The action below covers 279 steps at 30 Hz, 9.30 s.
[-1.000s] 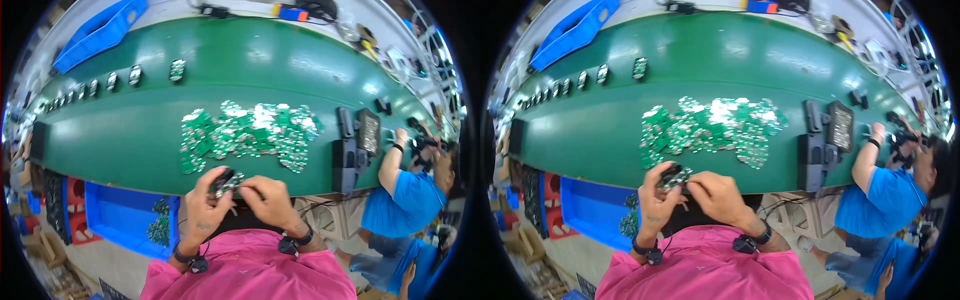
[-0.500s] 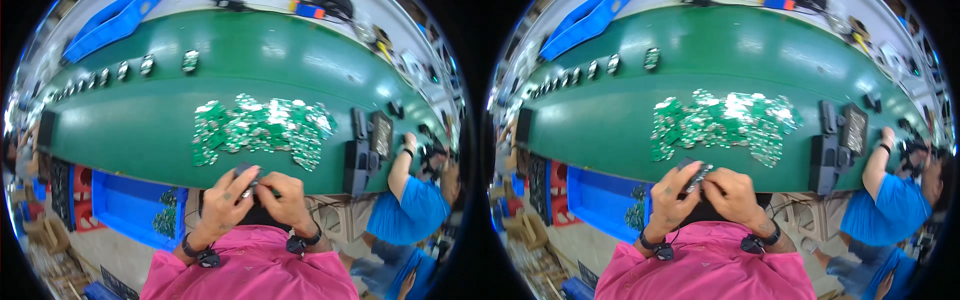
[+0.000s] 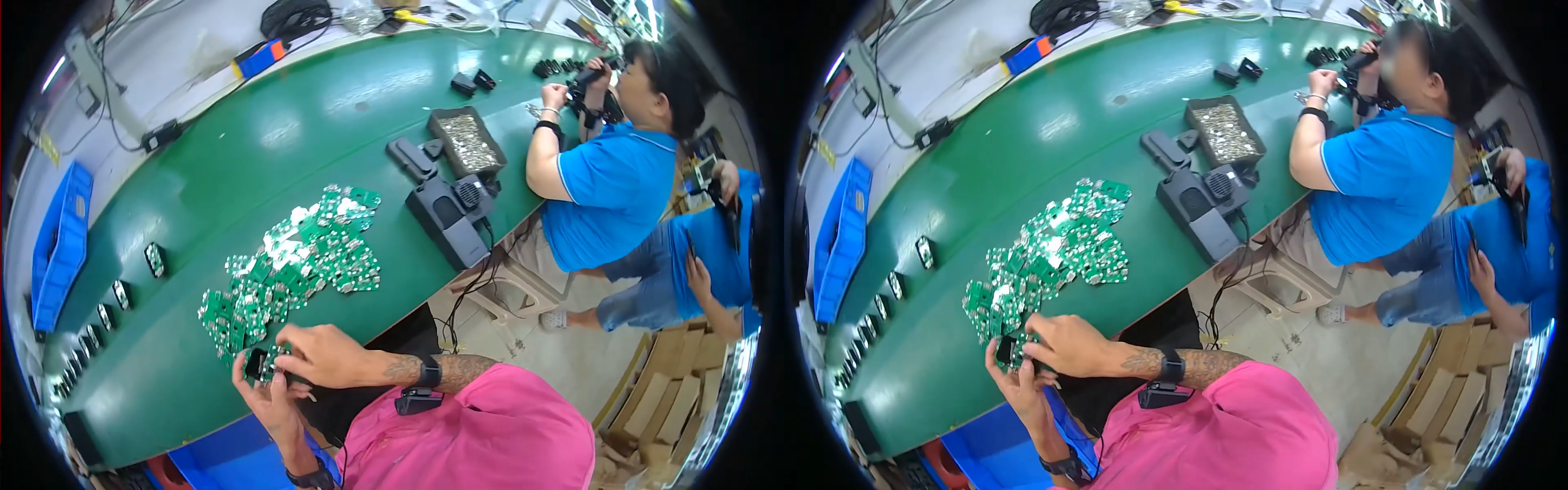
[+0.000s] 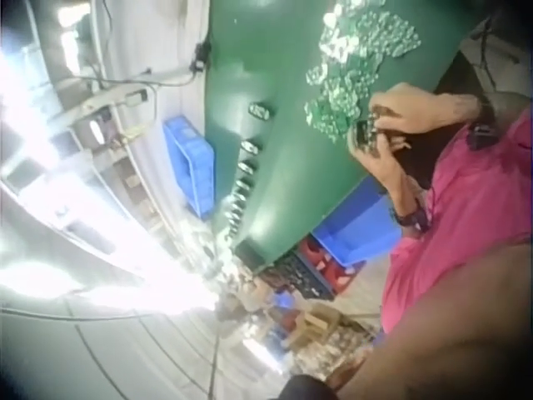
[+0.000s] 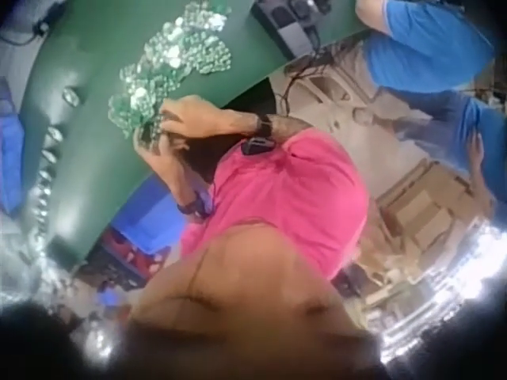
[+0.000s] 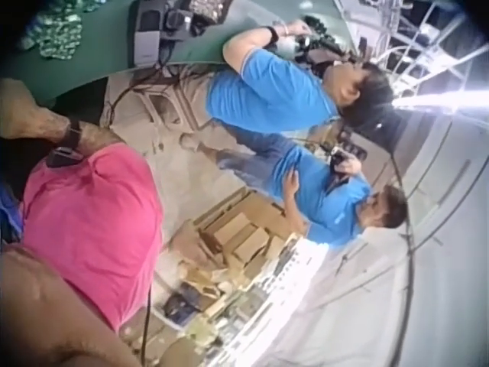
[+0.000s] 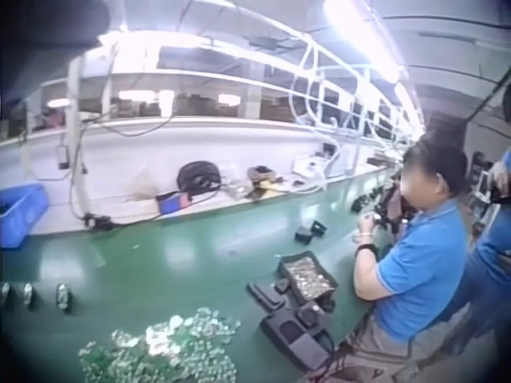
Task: The person assembles electronic devices by picking up a black plastic housing and a green circuit board, fitting the board into the housing, and pressing them together. Once assembled, the person places the finished unit onto the green conveyor belt alongside other completed devices.
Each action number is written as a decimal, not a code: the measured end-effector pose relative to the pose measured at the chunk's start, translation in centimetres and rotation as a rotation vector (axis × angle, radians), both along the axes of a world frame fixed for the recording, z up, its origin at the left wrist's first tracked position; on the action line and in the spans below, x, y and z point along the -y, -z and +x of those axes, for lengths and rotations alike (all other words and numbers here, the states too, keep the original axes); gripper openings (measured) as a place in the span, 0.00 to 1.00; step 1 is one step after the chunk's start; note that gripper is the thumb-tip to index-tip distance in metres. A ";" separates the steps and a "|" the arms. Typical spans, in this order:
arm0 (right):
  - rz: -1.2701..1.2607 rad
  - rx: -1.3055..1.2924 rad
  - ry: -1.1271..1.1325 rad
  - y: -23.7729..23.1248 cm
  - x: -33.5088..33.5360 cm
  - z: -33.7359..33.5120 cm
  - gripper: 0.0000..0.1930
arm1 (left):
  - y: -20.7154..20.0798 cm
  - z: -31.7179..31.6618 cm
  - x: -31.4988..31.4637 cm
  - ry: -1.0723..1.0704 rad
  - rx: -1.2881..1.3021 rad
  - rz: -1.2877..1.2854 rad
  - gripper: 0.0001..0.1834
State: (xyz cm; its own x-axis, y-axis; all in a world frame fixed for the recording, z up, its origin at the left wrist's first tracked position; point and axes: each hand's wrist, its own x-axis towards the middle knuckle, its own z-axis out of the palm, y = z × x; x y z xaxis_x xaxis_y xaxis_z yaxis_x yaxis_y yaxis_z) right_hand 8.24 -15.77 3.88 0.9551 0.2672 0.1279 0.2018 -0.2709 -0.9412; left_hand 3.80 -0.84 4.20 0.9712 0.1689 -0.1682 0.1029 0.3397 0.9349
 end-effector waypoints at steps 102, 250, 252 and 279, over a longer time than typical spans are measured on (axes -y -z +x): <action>0.404 -0.462 0.157 -1.3 3.4 -0.5 0.07 | 0.7 1.9 2.2 0.102 0.032 0.109 0.31; -0.562 0.091 -0.054 2.0 -12.7 29.7 0.21 | 6.0 1.0 -3.8 -0.404 0.358 1.440 0.19; -0.486 0.220 -0.118 -0.6 -10.8 26.3 0.23 | 5.6 0.6 -5.1 -0.418 0.299 1.462 0.21; -0.509 0.096 0.778 1.0 25.0 0.1 0.41 | 2.6 8.0 24.3 0.757 0.610 1.066 0.65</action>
